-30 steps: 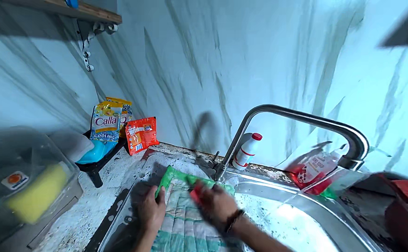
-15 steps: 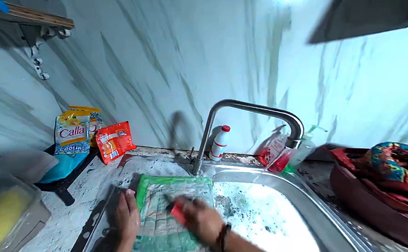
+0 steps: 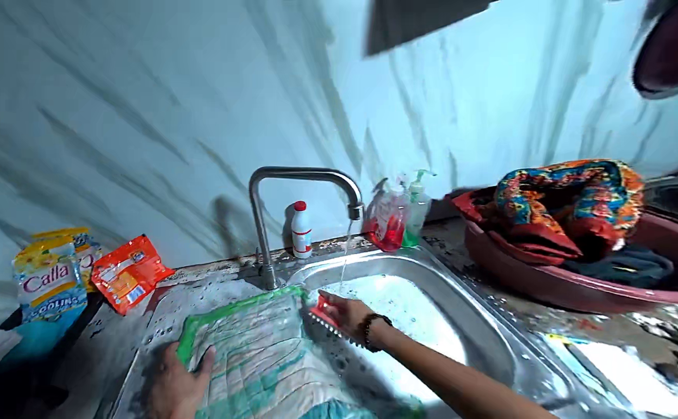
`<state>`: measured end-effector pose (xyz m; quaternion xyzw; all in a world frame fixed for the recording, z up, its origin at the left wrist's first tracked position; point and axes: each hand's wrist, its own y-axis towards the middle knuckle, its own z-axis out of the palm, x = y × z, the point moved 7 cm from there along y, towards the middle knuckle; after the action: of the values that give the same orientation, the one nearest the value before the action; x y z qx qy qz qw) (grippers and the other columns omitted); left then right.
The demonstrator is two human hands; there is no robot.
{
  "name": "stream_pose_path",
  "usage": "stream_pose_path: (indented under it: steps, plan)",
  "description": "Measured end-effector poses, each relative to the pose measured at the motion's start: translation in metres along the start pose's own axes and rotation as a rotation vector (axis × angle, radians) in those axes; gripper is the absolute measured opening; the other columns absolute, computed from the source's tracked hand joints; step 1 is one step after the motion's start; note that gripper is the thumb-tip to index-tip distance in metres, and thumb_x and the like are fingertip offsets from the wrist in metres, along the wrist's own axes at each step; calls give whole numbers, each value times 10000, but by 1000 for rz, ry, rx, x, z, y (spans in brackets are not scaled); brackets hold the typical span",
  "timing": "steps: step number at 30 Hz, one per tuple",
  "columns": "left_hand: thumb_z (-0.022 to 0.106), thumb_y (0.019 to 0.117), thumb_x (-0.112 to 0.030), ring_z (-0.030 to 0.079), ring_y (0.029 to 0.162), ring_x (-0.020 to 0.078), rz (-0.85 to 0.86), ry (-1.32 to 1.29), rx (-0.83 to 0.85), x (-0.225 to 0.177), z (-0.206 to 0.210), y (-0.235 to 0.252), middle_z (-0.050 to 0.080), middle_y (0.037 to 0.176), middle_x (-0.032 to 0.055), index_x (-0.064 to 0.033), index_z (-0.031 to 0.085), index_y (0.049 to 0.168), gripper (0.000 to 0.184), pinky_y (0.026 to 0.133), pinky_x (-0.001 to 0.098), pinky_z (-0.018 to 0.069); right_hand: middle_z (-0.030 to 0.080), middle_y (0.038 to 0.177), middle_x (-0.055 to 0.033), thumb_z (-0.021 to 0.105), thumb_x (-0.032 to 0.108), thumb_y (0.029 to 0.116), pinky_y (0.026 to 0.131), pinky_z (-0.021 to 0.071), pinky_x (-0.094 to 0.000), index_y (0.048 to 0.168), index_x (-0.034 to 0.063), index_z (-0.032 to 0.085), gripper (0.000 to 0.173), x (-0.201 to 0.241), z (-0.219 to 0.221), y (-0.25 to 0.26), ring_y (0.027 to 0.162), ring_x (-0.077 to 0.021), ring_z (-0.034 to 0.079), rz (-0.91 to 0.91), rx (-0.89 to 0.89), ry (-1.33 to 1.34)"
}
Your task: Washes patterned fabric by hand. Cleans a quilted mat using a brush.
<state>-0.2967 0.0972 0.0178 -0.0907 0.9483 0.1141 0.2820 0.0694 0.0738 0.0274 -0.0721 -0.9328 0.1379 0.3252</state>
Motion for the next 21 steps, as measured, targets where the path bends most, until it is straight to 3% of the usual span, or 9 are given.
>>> stream_pose_path:
  steps: [2, 4, 7, 8, 10, 13, 16, 18, 21]
  plan:
    - [761, 896, -465, 598, 1185, 560, -9, -1, 58, -13, 8, -9, 590, 1316, 374, 77, 381, 1510, 902, 1000, 689, 451, 525, 1484, -243, 373, 227, 1124, 1155, 403, -450, 1583, 63, 363, 487, -48, -8, -21, 1345, -319, 552, 29, -195, 465]
    - [774, 898, -417, 549, 1253, 565, -11, -87, 104, -28, 13, -21, 550, 1364, 387, 83, 345, 1529, 912, 1055, 677, 413, 520, 1471, -247, 298, 204, 1139, 1111, 419, -425, 1517, -21, 418, 456, -105, 0, -37, 1319, -289, 548, 213, -349, 897]
    - [809, 877, -230, 510, 1323, 516, 101, -221, 114, -59, 20, -32, 502, 1428, 372, 93, 393, 1490, 808, 1103, 630, 395, 614, 1276, -239, 177, 467, 1126, 952, 496, -482, 1390, -52, 515, 673, -151, 10, -44, 1116, -294, 623, 490, -425, 1215]
    - [796, 865, -125, 508, 1323, 509, 156, -251, 123, -75, 22, -37, 499, 1427, 369, 98, 413, 1470, 750, 1101, 621, 400, 628, 1237, -213, 173, 507, 1114, 910, 510, -466, 1381, -27, 523, 692, -149, 9, -45, 1068, -273, 632, 482, -422, 1280]
    - [732, 847, 14, 527, 1311, 490, 241, -281, 146, -109, 30, -46, 515, 1420, 350, 97, 448, 1443, 666, 1088, 605, 424, 627, 1298, -202, 185, 533, 1105, 954, 510, -465, 1429, 8, 510, 697, -136, 10, -38, 1132, -270, 633, 386, -331, 1275]
    - [672, 872, 33, 599, 1216, 486, 304, -271, 149, -144, 48, -55, 593, 1333, 327, 73, 500, 1411, 567, 1017, 620, 471, 607, 1311, -217, 354, 495, 1099, 960, 511, -475, 1490, 27, 444, 617, -122, 29, -25, 1131, -293, 626, 309, -179, 1212]
    - [668, 906, -9, 653, 1126, 478, 368, -208, 168, -171, 73, -59, 653, 1257, 292, 24, 552, 1387, 495, 950, 636, 506, 614, 1006, -128, 511, 427, 1069, 707, 530, -367, 1440, 44, 468, 535, -114, 38, -21, 801, -193, 612, 346, -172, 1320]
    - [657, 936, -43, 668, 1114, 466, 401, -69, 302, -193, 94, -65, 662, 1254, 277, -20, 562, 1404, 478, 942, 624, 522, 605, 936, -115, 512, 385, 1076, 668, 533, -353, 1402, 22, 487, 488, -115, 36, -21, 742, -180, 605, 372, -238, 1455]
    - [581, 997, -85, 626, 1221, 423, 424, 287, 641, -228, 135, -82, 595, 1404, 219, -129, 512, 1493, 504, 1010, 586, 502, 635, 1028, -158, 450, 373, 1099, 753, 543, -380, 1396, -4, 492, 482, -126, 19, -25, 841, -208, 632, 388, -426, 1636]
